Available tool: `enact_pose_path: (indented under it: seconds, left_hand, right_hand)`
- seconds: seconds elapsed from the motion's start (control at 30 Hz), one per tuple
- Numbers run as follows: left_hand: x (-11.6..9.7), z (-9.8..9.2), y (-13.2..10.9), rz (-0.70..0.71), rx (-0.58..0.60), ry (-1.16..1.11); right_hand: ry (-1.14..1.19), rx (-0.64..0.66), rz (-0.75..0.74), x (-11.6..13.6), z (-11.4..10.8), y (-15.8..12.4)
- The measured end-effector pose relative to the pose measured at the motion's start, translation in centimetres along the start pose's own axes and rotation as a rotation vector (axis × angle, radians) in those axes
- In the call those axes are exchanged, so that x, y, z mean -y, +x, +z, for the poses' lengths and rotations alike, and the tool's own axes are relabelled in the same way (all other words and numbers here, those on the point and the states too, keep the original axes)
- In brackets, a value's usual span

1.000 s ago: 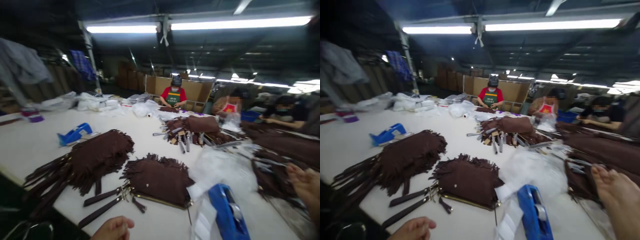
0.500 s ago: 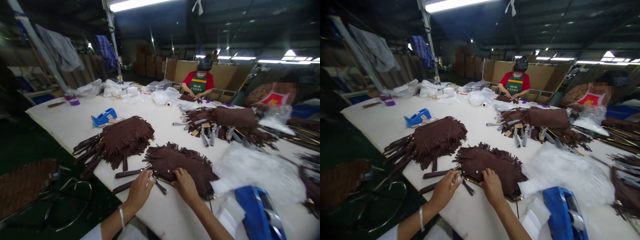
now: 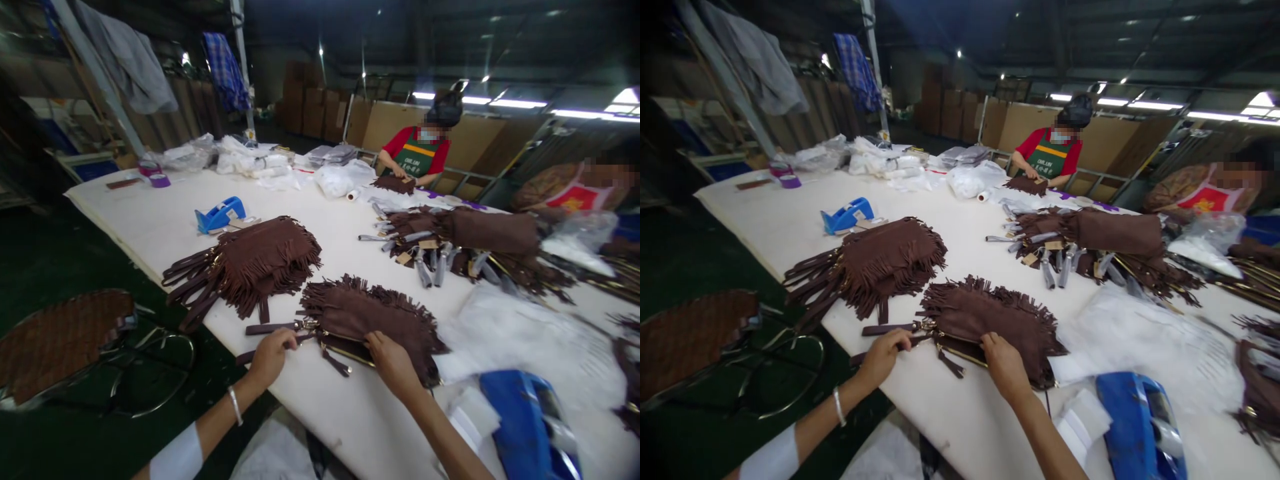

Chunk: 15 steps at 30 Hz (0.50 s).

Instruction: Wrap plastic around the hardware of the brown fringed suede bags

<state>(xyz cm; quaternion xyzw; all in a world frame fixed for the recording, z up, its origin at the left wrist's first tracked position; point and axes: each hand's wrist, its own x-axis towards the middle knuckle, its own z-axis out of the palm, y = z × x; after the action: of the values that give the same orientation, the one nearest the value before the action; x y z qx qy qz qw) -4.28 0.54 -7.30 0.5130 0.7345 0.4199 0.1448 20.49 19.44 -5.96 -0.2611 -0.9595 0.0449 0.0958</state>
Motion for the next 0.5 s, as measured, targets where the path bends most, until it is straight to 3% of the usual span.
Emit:
enact_pose_path:
  seconds: [0.07, 0.13, 0.23, 0.37, 0.5]
  left_hand:
    - [0.5, -0.8, 0.2, -0.054, -0.07, 0.036]
    - [0.0, -0.2, 0.8, -0.052, -0.089, 0.062]
    - [-2.3, 3.1, 1.9, 0.023, -0.059, 0.207]
    - [-4.8, 7.3, 3.2, 0.009, -0.085, 0.555]
    - [-4.1, 7.1, 2.3, 0.1, -0.017, 0.642]
  right_hand:
    - [-0.001, 0.002, 0.018, 0.1, 0.0, 0.0]
    - [-0.002, -0.002, 0.028, 0.2, 0.1, -0.1]
    - [0.0, -0.017, 0.034, 0.5, 0.3, -0.4]
    - [0.017, -0.044, 0.021, 0.8, 0.5, -0.8]
    - [0.057, -0.077, 0.012, 1.7, 0.4, -1.8]
